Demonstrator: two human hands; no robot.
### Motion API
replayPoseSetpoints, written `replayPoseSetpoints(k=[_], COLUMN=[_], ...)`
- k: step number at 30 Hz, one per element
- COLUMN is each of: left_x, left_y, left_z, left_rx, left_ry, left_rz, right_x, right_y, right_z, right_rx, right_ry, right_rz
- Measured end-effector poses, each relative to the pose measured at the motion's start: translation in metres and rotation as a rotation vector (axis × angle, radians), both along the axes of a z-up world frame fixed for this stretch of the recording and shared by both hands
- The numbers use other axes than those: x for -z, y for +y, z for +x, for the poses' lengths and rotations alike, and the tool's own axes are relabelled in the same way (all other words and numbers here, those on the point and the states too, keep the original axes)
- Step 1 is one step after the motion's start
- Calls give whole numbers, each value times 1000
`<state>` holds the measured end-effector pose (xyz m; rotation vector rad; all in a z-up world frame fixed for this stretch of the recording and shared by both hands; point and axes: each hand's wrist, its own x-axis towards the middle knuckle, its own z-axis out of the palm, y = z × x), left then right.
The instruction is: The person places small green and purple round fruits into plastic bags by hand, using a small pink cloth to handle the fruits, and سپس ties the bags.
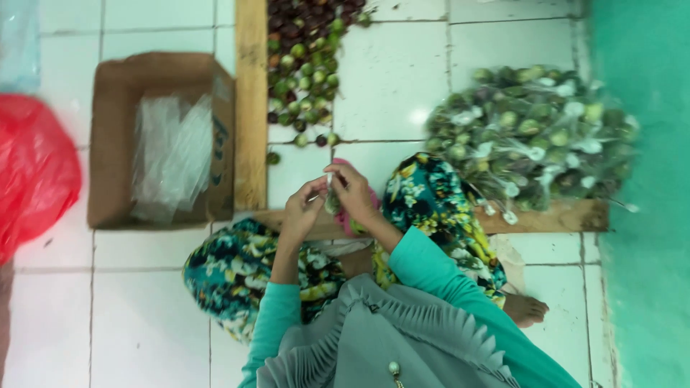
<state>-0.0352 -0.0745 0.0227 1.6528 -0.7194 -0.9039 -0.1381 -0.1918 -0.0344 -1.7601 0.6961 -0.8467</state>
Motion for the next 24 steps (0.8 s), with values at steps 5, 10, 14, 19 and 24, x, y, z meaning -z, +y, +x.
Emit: replayPoseSetpoints(k=[5, 10, 14, 19, 24], left_x=[-62, -89, -83, -38, 4], left_y=[-61, -136, -201, -262, -294], left_z=[-37, -83, -129, -177, -213], left_rx=[127, 276, 375, 513, 686], left_ry=[91, 114, -104, -189, -282], left_rz=[-93, -152, -248, -135, 25], right_x=[-69, -87, -86, -70, -46], right_y=[-47, -117, -179, -225, -226], right_z=[-47, -115, -172, -256, -316], right_rx=[136, 250, 383, 494, 590], right_ry=[-71, -231, -507, -571, 149], right_rz=[172, 288, 339, 318, 21])
